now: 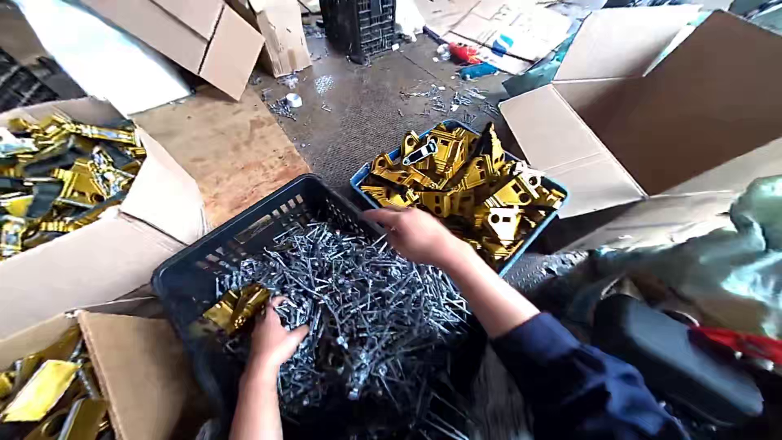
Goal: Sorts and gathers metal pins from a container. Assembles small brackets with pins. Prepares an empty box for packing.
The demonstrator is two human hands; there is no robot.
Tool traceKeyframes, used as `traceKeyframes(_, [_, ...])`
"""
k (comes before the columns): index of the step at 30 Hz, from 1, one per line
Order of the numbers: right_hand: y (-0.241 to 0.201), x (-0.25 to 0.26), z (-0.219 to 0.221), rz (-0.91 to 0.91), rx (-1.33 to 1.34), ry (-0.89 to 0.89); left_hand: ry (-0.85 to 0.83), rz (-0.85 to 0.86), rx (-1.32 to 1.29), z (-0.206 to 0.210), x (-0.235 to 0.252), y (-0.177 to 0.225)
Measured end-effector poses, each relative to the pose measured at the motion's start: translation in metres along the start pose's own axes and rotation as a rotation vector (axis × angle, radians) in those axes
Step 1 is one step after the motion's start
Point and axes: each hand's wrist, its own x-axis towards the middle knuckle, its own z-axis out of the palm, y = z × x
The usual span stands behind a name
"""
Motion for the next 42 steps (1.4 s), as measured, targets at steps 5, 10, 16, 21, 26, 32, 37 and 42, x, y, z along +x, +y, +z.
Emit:
traceKeyframes(5, [0.025, -0.062, 0.062, 0.501, -0.035, -0.139, -0.023, 0.050, 0.134, 0.002, -0.025, 0.009])
traceKeyframes(10, [-0.066, -0.076, 0.132, 0.352, 0.227, -0.327, -0.227, 0.010, 0.257, -0.030, -0.043, 0.013])
traceKeyframes(16, [-0.092, -0.081, 0.162, 0.152, 0.298, -0.353, -0.238, 0.094, 0.423, -0.073, -0.061, 0.077])
traceKeyframes(21, [-0.112, -0.098, 0.126, -0.051, 0.334, -0.540, -0.094, 0.597, 0.428, -0.024, -0.057, 0.166])
traceKeyframes(26, [-0.100, -0.131, 0.059, -0.175, 0.214, -0.784, -0.509, 0.470, 0.850, 0.048, -0.040, 0.214])
traceKeyframes(32, [0.034, -0.083, -0.046, 0.358, 0.291, -0.409, -0.435, 0.515, 0.841, 0.115, -0.052, 0.209])
traceKeyframes(37, [0.128, -0.053, -0.015, 0.686, 0.239, -0.356, -0.440, 0.432, 0.830, 0.123, -0.053, 0.205])
traceKeyframes(42, [0.133, -0.050, 0.034, 0.730, 0.240, -0.510, -0.271, 0.701, 0.334, 0.093, -0.062, 0.164])
